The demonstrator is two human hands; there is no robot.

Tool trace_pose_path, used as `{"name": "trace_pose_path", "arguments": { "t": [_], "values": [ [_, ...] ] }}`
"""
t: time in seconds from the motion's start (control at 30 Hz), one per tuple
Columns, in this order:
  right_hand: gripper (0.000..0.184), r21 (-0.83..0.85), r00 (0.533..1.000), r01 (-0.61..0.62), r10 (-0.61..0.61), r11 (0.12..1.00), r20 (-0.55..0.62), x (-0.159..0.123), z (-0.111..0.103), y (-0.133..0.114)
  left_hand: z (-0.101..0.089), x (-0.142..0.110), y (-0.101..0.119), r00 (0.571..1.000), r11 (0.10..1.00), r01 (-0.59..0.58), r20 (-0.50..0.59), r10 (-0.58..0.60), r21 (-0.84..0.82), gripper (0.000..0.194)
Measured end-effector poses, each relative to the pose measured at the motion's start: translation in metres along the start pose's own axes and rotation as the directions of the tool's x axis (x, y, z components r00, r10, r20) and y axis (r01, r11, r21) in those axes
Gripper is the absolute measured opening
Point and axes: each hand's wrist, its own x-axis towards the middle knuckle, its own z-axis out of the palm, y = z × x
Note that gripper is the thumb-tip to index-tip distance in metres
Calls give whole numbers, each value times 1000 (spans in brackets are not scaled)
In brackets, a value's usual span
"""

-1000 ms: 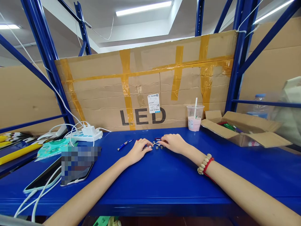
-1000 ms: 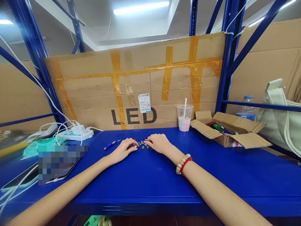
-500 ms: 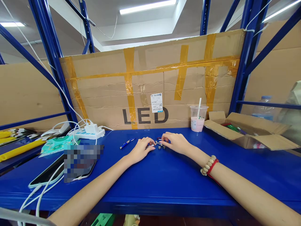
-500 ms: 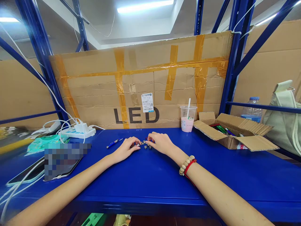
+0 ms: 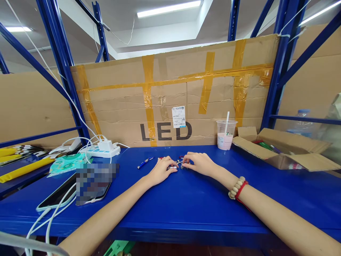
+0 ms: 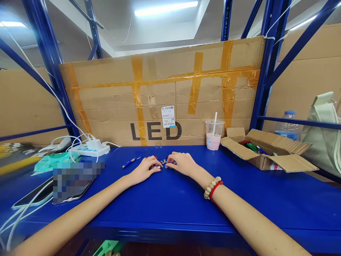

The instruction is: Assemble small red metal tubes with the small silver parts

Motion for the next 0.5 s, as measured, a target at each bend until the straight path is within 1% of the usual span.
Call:
{"name": "trace_pose_path", "arguments": {
  "t": [0.13,0.27,0.37,0.5],
  "values": [
    [25,22,1000,20,-20,1000,-8,0,1,1,0,-1,1,999,999,25,33,-26,36,17],
    [24,41,999,54,-54,998,-2,-1,1,2,-1,-1,1,1000,998,8,14,-9,63,20],
    [24,40,999,53,-53,998,1,0,2,2,-1,-1,0,1000,996,-9,-5,10,85,22],
    [22,45,999,48,-48,998,5,0,4,3,1,-1,-2,1000,994,-12,17,10,112,24]
  ]
}}
